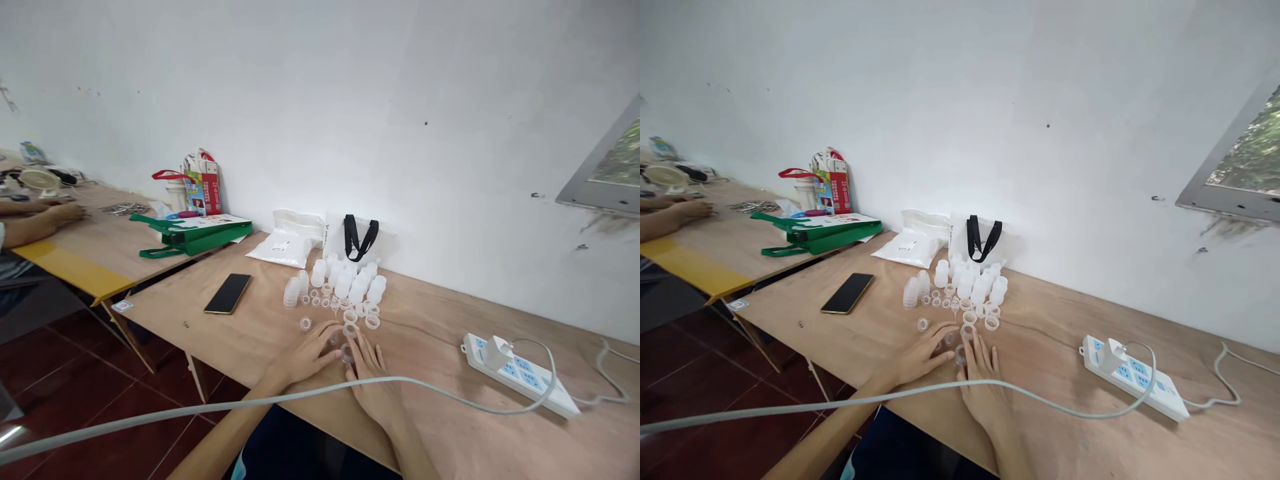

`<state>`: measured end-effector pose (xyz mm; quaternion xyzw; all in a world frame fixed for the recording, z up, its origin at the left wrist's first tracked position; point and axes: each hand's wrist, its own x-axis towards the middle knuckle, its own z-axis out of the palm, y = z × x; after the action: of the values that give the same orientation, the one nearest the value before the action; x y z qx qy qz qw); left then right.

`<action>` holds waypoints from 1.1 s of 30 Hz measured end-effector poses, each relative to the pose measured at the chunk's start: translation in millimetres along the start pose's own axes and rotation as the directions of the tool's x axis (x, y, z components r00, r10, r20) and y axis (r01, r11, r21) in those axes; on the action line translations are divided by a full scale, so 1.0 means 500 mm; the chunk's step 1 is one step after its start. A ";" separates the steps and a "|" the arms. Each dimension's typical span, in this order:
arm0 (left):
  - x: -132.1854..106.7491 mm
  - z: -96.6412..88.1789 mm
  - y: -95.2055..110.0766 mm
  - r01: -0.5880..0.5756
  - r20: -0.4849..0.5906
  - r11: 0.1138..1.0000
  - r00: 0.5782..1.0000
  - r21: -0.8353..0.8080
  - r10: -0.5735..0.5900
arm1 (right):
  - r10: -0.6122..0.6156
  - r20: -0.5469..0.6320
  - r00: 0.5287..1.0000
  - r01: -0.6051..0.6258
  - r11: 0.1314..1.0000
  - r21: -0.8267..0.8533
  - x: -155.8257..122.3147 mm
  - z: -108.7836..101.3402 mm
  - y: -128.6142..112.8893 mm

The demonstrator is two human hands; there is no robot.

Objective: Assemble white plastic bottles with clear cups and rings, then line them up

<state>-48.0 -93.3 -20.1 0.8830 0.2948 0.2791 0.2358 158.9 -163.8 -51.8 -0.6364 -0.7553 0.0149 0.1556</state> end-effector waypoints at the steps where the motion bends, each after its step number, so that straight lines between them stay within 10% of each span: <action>1: 0.000 -0.008 0.001 0.005 -0.036 1.000 0.999 0.018 -0.004 | -0.003 0.010 1.000 0.003 1.000 0.008 0.002 0.001 0.002; 6: 0.000 -0.049 -0.032 0.260 -0.330 0.961 0.919 0.096 -0.216 | -0.058 0.034 0.998 0.057 0.998 0.034 0.028 0.002 0.011; 10: -0.008 -0.050 -0.082 0.397 -0.225 0.893 0.909 0.213 -0.351 | -0.110 0.058 0.992 0.107 0.993 0.047 0.048 -0.005 0.018; 24: 0.089 -0.047 -0.122 0.294 -0.142 0.940 0.952 0.173 -0.272 | -0.114 -0.001 0.993 0.114 0.991 0.067 0.053 -0.009 0.012; 30: 0.074 -0.031 -0.072 0.326 -0.265 0.938 0.921 0.120 -0.287 | -0.083 -0.069 0.994 0.089 0.992 0.085 0.045 -0.008 0.011; 33: 0.042 -0.020 -0.035 0.187 -0.169 0.982 0.969 0.034 -0.179 | -0.092 -0.053 0.994 0.097 0.991 0.093 0.046 -0.010 0.010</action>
<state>-46.9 -64.9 -15.6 0.8315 0.4002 0.3209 0.2134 161.8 -141.7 -43.0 -0.5920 -0.7790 0.0279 0.2047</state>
